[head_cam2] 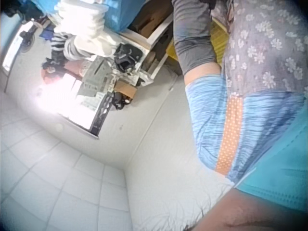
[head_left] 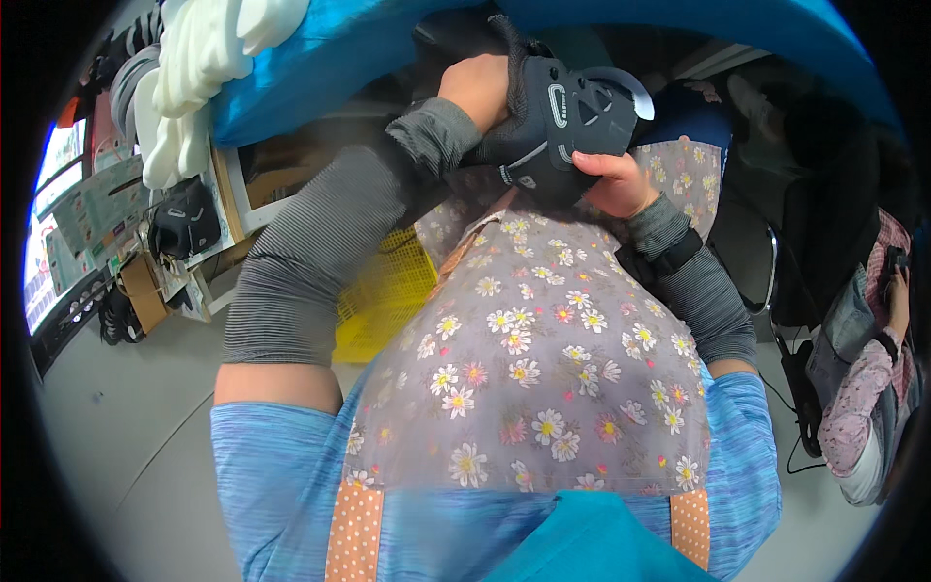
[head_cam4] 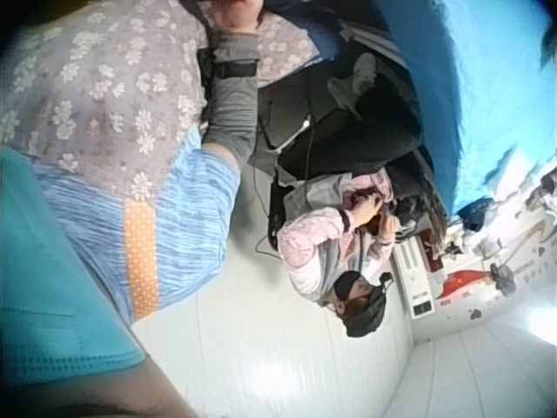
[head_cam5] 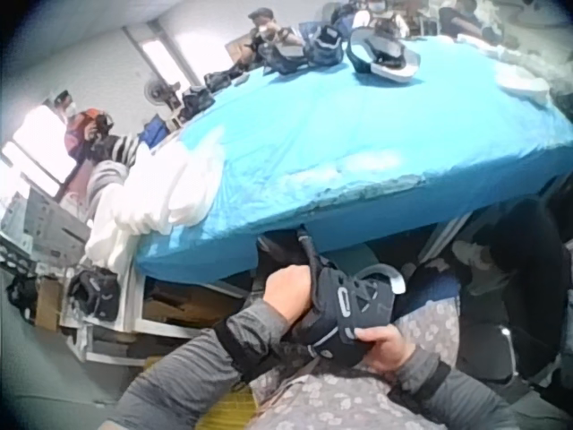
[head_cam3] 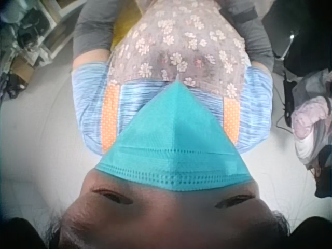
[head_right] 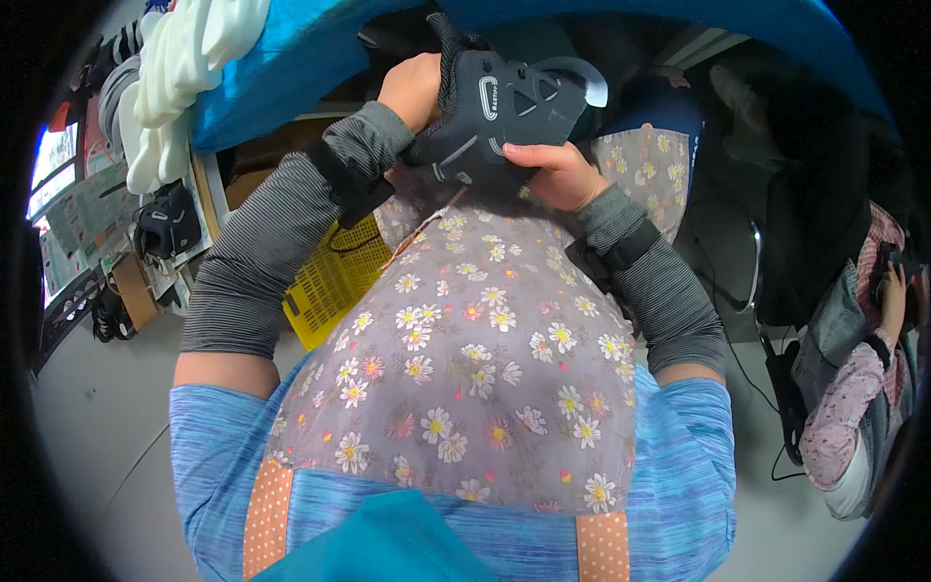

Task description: The person picks up a white foam insert and fits it inside a black shoe upper, pressing it into place and turning the shoe over to check the alignment.

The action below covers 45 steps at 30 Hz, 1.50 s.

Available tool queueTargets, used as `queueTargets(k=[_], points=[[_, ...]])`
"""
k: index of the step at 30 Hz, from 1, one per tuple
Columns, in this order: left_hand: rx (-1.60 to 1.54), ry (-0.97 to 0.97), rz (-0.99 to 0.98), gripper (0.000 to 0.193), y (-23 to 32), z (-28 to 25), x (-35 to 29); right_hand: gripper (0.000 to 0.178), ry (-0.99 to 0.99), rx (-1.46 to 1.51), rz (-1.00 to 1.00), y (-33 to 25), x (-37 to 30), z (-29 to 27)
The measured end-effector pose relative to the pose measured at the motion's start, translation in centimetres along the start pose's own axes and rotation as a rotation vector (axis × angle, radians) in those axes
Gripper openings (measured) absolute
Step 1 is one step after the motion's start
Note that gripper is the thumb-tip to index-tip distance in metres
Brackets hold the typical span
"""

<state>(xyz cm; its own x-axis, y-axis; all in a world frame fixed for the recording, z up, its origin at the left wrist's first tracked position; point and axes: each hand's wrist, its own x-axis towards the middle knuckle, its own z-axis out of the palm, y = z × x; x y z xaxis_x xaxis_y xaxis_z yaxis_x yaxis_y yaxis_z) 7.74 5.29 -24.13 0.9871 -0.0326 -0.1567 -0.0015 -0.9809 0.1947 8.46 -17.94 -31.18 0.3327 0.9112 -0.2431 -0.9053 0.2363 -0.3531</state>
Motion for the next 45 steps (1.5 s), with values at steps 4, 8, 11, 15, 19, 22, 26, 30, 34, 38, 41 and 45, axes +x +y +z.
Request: queueTargets(k=[4,8,11,15,19,22,26,30,34,38,41,45], points=[[-0.141,0.002,0.013,0.018,0.3,0.9,0.7,0.045,-0.047,-0.11,-0.023,-0.3,-0.6,0.8],[-0.152,0.089,0.018,0.022,-0.6,2.2,0.2,0.045,-0.001,-0.105,-0.043,0.3,-0.4,1.2],[-0.116,0.184,-0.084,0.018,-0.6,2.1,0.8,0.042,0.032,-0.071,0.023,-0.7,0.1,0.1],[-0.031,0.273,-0.195,0.013,0.4,0.9,0.7,0.029,-0.047,0.103,0.056,-1.5,0.7,-0.4],[0.009,0.273,-0.172,0.013,1.1,0.9,0.3,0.034,-0.116,0.191,-0.054,-1.4,0.1,-0.1],[0.02,0.212,-0.189,0.014,1.4,0.5,0.5,0.046,-0.019,0.301,0.022,-0.9,0.4,-0.3],[0.027,0.183,-0.211,0.014,1.3,0.6,0.2,0.049,-0.119,0.455,0.163,0.6,2.1,-2.6],[0.065,0.113,-0.223,0.012,2.0,-0.9,-0.6,0.05,-0.158,0.531,0.209,1.1,2.3,-2.0],[0.115,0.153,-0.253,0.011,1.9,-1.8,-1.7,0.047,-0.129,0.464,0.19,0.3,1.4,-0.1],[0.067,0.051,-0.25,0.015,1.5,-0.5,-0.8,0.042,-0.106,0.259,0.085,-0.3,-0.5,0.3],[0.018,0.037,-0.234,0.015,-0.1,0.9,-0.9,0.04,-0.016,0.157,0.074,-0.2,-0.3,0.5],[-0.052,0.123,-0.04,0.015,-1.4,2.3,-0.7,0.038,-0.027,0.158,0.084,-0.2,-0.1,0.7]])
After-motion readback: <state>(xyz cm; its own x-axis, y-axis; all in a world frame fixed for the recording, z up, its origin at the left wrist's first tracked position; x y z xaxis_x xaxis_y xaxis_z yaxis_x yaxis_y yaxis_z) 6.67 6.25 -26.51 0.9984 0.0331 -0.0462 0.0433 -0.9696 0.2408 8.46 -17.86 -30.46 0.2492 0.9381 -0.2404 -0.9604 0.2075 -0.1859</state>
